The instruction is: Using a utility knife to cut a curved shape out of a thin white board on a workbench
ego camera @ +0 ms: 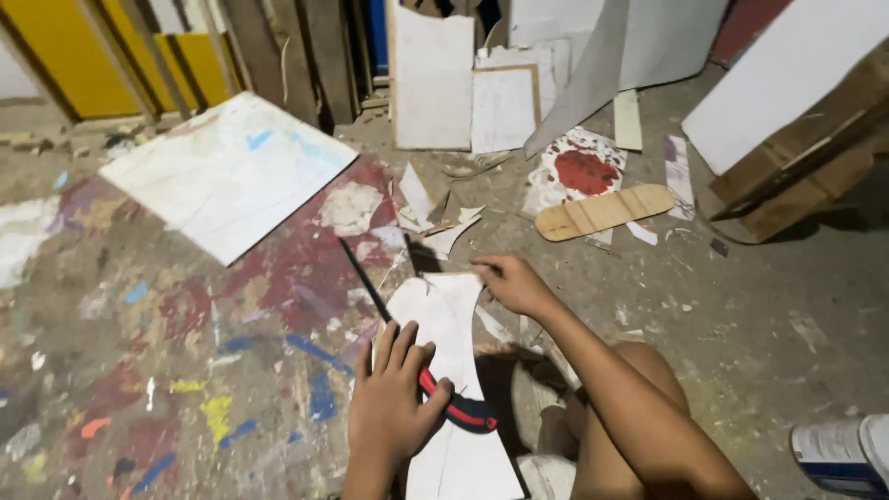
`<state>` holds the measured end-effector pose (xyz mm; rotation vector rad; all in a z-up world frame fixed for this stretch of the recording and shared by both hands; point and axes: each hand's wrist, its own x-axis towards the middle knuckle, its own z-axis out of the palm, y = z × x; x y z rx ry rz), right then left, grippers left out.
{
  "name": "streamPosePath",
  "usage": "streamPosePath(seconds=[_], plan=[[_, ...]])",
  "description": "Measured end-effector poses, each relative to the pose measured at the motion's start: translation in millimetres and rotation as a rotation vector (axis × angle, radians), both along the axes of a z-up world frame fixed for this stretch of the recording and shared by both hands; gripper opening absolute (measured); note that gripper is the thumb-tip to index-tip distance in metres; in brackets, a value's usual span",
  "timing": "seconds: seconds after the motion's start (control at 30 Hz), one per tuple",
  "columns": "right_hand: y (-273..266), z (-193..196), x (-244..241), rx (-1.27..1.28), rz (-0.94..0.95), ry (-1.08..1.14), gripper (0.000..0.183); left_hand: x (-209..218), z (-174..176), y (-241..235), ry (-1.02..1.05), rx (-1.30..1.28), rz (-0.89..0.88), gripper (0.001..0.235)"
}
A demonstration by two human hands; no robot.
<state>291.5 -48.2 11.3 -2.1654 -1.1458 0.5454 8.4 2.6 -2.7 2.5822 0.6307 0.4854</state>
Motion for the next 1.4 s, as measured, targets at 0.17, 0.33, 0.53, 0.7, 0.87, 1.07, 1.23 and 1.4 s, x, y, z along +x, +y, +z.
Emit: streamPosePath(seconds=[0.17, 0.33, 0.53, 0.7, 0.87, 1.07, 1.23, 1.4], plan=[[0.8, -38.6, 23.3, 0.112, -0.401, 0.924, 0.041, -4.4, 9.4, -4.4, 0.027, -0.038, 0.015, 0.052], [-3.9, -219.5, 58.7, 0.422, -0.713, 1.584, 0.010, -2.9, -6.8, 0.1, 0.022, -0.015, 0.034, 0.054], [-23.0, -285.4, -19.1, 0.518, -1.135, 1.514, 0.016, 0.3, 4.8, 0.4, 0.022, 0.025, 0.041, 0.055], [-27.6, -242.6, -23.3, 0.317, -0.836, 1.230, 0.084, -10.1, -1.4, -9.4, -0.041, -0.022, 0.093, 0.046], [-15.6, -15.0, -71.2, 0.208, -0.733, 1.019, 0.084, -8.8, 24.2, -13.9, -0.082, -0.088, 0.216, 0.050], [13.9, -66.2, -42.1, 0.359, -0.798, 0.959, 0.047, -7.7, 18.3, -9.9, -0.067, -0.066, 0.195, 0.049], [25.0, -98.9, -19.0, 0.393, -0.808, 1.067, 0.046, -10.3, 16.9, -9.6, -0.094, -0.053, 0.196, 0.050], [37.4, -155.0, 15.5, 0.316, -0.725, 1.165, 0.042, -4.8, 7.9, -7.8, -0.111, -0.038, 0.229, 0.048]])
